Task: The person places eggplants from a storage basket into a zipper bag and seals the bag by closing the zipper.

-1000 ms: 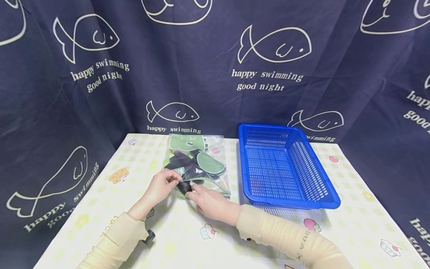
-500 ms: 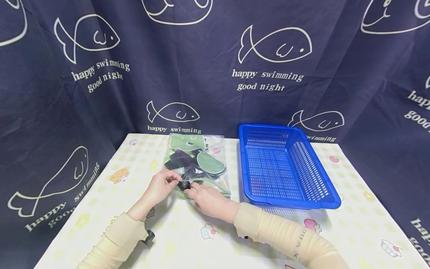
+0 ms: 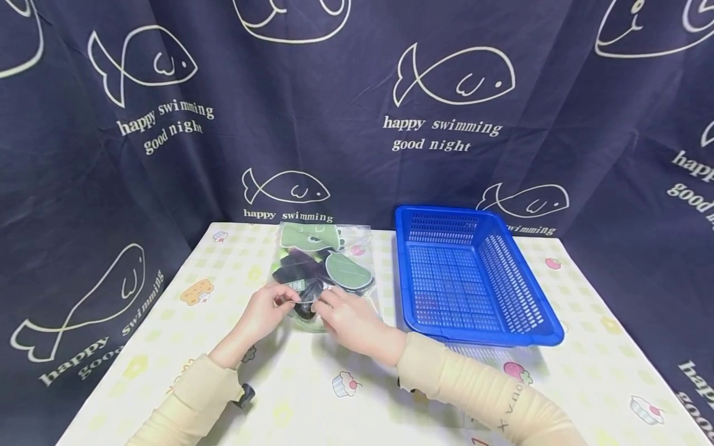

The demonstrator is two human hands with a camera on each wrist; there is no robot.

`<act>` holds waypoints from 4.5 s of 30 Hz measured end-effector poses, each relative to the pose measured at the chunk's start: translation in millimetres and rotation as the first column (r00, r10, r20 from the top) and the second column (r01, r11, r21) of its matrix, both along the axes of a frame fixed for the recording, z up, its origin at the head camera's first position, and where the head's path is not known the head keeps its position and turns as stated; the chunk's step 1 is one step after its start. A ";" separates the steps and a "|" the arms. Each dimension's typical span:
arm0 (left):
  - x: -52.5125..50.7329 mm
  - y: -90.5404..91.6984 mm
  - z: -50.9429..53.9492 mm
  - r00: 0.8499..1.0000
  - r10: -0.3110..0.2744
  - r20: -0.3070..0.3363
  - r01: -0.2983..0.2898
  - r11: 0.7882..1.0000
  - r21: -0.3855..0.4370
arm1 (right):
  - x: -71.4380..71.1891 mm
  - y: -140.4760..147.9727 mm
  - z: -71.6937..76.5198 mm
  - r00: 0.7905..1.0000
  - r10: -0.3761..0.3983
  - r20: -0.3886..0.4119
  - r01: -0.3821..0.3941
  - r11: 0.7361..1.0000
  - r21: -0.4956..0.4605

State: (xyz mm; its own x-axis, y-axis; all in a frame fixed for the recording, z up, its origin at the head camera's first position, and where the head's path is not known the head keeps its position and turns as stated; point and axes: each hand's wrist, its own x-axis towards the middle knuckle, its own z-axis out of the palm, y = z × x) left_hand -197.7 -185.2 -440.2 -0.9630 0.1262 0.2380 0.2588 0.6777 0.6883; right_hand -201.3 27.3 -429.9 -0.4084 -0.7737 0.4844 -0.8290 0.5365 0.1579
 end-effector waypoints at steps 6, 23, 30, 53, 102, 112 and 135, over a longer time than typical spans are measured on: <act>3.5 -1.9 0.6 1.000 -0.014 -0.017 0.014 1.000 -0.025 | -8.4 1.0 -4.6 0.997 -0.062 0.037 0.062 0.998 -0.004; 21.0 -22.2 -5.7 0.998 -0.053 -0.014 0.049 0.978 -0.204 | -9.7 -2.2 -10.8 0.989 -0.121 0.081 0.116 0.991 0.064; 22.4 -41.1 -16.1 0.999 0.010 -0.043 -0.023 0.955 -0.295 | -9.2 -2.2 -13.2 0.990 -0.116 0.080 0.112 0.992 0.054; 19.2 -59.0 -15.8 0.957 -0.149 -0.249 0.010 0.875 -0.485 | 2.1 -26.3 -18.6 0.996 -0.062 0.060 0.054 0.989 0.134; 17.0 -55.4 -9.5 0.959 -0.037 -0.279 -0.114 0.855 -0.506 | -8.1 -113.9 -25.8 0.987 -0.159 0.023 0.154 0.979 0.136; 16.0 -55.5 -9.6 0.967 -0.008 -0.256 -0.131 0.843 -0.522 | -5.7 -118.0 -23.6 0.985 -0.174 -0.015 0.173 0.960 0.221; 12.4 -51.4 -8.7 0.972 -0.018 -0.235 -0.117 0.830 -0.546 | -8.8 -91.1 -27.4 0.994 -0.099 -0.051 0.109 0.963 0.247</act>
State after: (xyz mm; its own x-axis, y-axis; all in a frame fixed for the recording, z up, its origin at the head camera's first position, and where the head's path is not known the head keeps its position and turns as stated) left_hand -185.4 -236.6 -448.8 -0.9018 0.2545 0.3493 0.3133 0.9417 0.1228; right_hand -210.1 -63.7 -457.3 -0.4779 -0.8261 0.2986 -0.7615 0.5591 0.3280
